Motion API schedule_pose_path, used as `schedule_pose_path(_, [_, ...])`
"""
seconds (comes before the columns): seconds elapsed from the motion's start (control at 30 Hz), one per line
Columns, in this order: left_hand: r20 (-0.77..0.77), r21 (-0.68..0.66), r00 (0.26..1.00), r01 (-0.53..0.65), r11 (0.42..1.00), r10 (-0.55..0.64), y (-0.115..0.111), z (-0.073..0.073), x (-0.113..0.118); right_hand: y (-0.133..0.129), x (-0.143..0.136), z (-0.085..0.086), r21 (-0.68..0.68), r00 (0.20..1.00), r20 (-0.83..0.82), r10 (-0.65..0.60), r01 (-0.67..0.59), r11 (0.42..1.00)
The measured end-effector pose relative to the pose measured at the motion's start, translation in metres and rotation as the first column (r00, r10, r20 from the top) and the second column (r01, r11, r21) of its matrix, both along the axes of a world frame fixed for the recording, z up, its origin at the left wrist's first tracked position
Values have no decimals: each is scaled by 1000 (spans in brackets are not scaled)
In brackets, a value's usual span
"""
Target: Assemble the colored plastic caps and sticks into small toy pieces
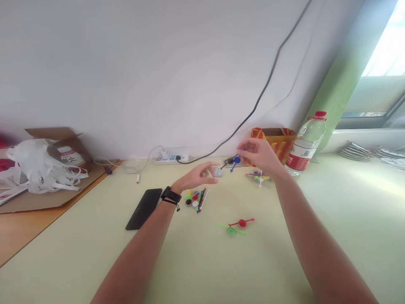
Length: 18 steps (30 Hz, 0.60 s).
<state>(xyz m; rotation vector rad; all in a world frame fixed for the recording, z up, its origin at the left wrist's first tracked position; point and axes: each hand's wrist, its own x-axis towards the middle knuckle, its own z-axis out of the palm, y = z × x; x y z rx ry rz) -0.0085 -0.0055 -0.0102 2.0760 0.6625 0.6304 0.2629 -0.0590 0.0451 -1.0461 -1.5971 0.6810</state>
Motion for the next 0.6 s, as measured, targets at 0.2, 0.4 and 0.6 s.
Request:
schedule_pose_path(0.2, [20,47,1000,-15,999,14,-8,3,10,-1,-20,-3,-37,994,54,90,-88,995])
schedule_pose_path(0.4, [94,-18,995,-29,999,30,-7,-2,14,-10,-29,3,-10,980,91,176,-176,984])
schedule_pose_path(0.6, [114,-20,991,-64,998,66,-4,-1,8,-12,-18,6,-19,965,141,219,-219,976])
